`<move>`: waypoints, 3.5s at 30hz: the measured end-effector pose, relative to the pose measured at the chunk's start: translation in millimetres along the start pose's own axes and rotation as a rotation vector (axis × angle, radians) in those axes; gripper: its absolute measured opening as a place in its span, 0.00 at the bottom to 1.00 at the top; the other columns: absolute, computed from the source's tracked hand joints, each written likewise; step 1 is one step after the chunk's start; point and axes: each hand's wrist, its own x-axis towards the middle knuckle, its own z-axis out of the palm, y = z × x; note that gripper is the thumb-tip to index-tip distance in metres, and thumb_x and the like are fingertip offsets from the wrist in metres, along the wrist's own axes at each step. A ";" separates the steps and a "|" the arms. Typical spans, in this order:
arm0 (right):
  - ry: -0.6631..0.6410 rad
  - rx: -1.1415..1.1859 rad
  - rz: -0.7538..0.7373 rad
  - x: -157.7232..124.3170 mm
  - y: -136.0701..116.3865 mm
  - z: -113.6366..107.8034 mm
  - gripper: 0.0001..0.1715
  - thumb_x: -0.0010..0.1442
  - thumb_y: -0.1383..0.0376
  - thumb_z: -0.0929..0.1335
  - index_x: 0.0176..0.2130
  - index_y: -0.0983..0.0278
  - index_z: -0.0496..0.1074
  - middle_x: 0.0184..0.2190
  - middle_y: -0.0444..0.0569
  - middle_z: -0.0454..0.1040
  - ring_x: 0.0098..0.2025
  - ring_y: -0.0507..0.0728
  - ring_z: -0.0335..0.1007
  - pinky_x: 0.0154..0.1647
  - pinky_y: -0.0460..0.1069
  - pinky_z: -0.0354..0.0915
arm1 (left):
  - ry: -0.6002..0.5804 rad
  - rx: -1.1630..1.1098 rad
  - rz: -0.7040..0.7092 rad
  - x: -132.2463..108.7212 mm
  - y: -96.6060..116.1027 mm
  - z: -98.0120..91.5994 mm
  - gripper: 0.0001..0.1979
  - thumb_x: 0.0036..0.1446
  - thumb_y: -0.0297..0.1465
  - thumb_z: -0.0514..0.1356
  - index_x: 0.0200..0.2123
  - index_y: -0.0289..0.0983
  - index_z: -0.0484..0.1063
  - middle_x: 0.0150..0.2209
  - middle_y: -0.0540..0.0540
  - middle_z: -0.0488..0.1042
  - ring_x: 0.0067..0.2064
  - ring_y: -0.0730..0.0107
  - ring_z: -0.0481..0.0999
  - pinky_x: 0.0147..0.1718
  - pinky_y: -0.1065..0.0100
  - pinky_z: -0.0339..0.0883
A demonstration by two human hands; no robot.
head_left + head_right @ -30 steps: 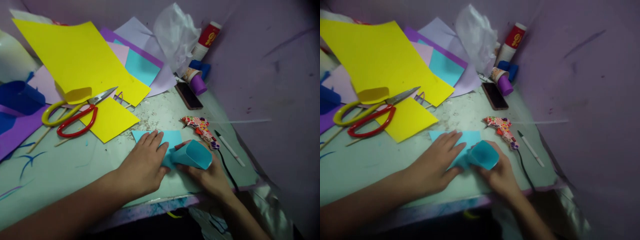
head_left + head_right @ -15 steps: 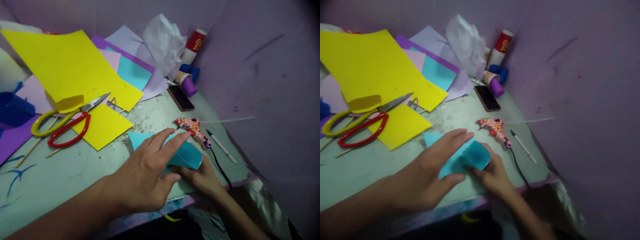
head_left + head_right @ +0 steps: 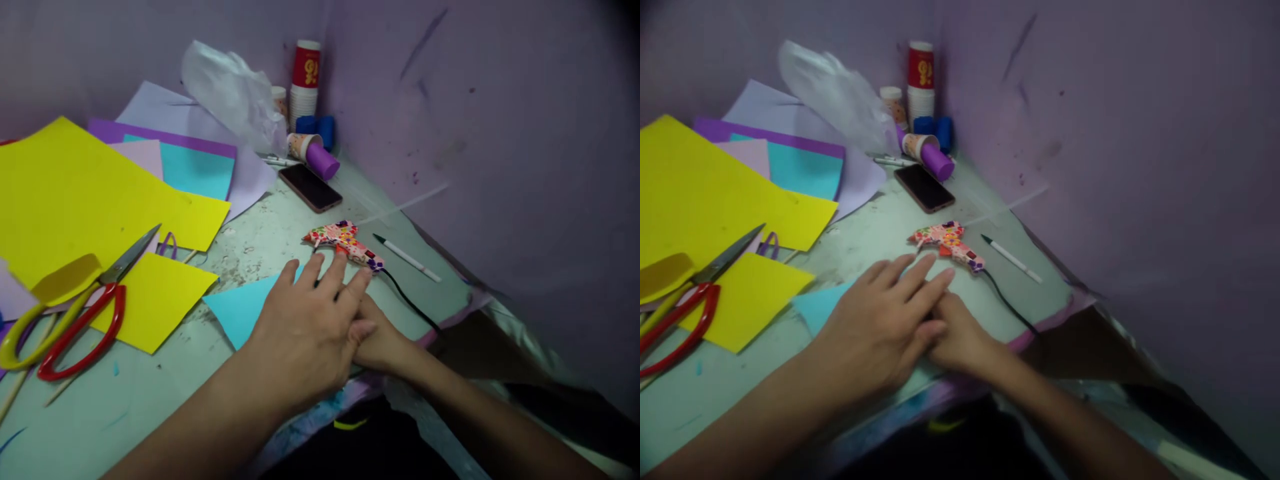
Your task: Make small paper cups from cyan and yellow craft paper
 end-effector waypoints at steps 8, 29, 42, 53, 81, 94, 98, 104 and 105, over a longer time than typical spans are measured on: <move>-0.052 -0.197 -0.142 -19.5 -4.8 -27.1 0.29 0.54 0.74 0.65 0.55 0.63 0.63 0.54 0.53 0.70 0.55 0.61 0.66 0.57 0.57 0.60 | 0.002 0.081 0.080 -2.3 -6.7 -3.9 0.28 0.64 0.41 0.39 0.60 0.33 0.60 0.59 0.36 0.64 0.56 0.46 0.66 0.50 0.46 0.65; 0.004 -0.427 -0.205 -21.1 9.4 -27.6 0.27 0.56 0.75 0.63 0.55 0.66 0.63 0.37 0.53 0.76 0.40 0.60 0.72 0.38 0.51 0.67 | -0.074 0.163 0.142 -0.4 -11.6 -12.5 0.25 0.63 0.37 0.41 0.63 0.40 0.51 0.58 0.40 0.64 0.57 0.52 0.64 0.52 0.53 0.61; 0.628 -0.427 -0.146 -32.5 -18.3 -111.4 0.20 0.56 0.77 0.64 0.46 0.62 0.72 0.39 0.42 0.78 0.45 0.56 0.74 0.49 0.52 0.66 | -0.093 0.247 0.163 2.3 -8.3 -12.3 0.25 0.64 0.38 0.41 0.61 0.33 0.53 0.57 0.36 0.65 0.54 0.49 0.65 0.49 0.53 0.63; 0.453 -1.018 0.093 -15.9 -8.1 -157.1 0.08 0.55 0.66 0.68 0.36 0.63 0.77 0.31 0.48 0.79 0.33 0.59 0.74 0.33 0.51 0.65 | 0.010 0.287 0.257 3.1 -13.1 -8.0 0.22 0.63 0.32 0.44 0.58 0.28 0.58 0.54 0.35 0.68 0.52 0.50 0.66 0.46 0.56 0.63; 0.134 0.323 0.032 -17.1 0.7 -61.3 0.14 0.62 0.60 0.65 0.33 0.69 0.72 0.21 0.40 0.64 0.21 0.46 0.62 0.22 0.42 0.61 | -0.053 0.172 0.202 2.9 -13.5 -7.9 0.27 0.61 0.36 0.42 0.62 0.34 0.54 0.56 0.36 0.66 0.54 0.45 0.66 0.46 0.49 0.61; 0.074 -0.040 -0.174 -21.0 4.8 -39.2 0.12 0.62 0.67 0.65 0.29 0.71 0.72 0.27 0.46 0.72 0.29 0.49 0.67 0.34 0.45 0.59 | -0.059 0.153 0.113 2.5 -5.0 -8.2 0.29 0.63 0.42 0.40 0.59 0.30 0.60 0.56 0.36 0.67 0.55 0.47 0.65 0.51 0.53 0.60; 0.018 -0.064 -0.207 -17.8 5.7 -40.1 0.14 0.63 0.67 0.65 0.27 0.70 0.72 0.26 0.45 0.71 0.30 0.50 0.67 0.35 0.45 0.59 | -0.066 0.152 0.109 2.8 -4.0 -8.3 0.29 0.63 0.42 0.39 0.60 0.31 0.59 0.57 0.37 0.66 0.56 0.48 0.65 0.52 0.53 0.60; -0.027 -0.114 -0.207 -17.7 5.1 -40.4 0.14 0.63 0.65 0.64 0.28 0.70 0.72 0.26 0.44 0.70 0.31 0.49 0.66 0.35 0.44 0.57 | -0.075 0.178 0.102 2.5 -4.5 -10.3 0.28 0.64 0.41 0.40 0.60 0.31 0.59 0.58 0.36 0.65 0.56 0.48 0.65 0.52 0.53 0.60; -0.029 -0.127 -0.205 -17.8 4.9 -40.4 0.14 0.64 0.65 0.64 0.28 0.70 0.71 0.26 0.44 0.70 0.31 0.49 0.66 0.35 0.44 0.57 | -0.075 0.174 0.103 2.3 -5.0 -10.4 0.28 0.63 0.41 0.40 0.60 0.31 0.59 0.58 0.37 0.65 0.56 0.48 0.65 0.52 0.54 0.60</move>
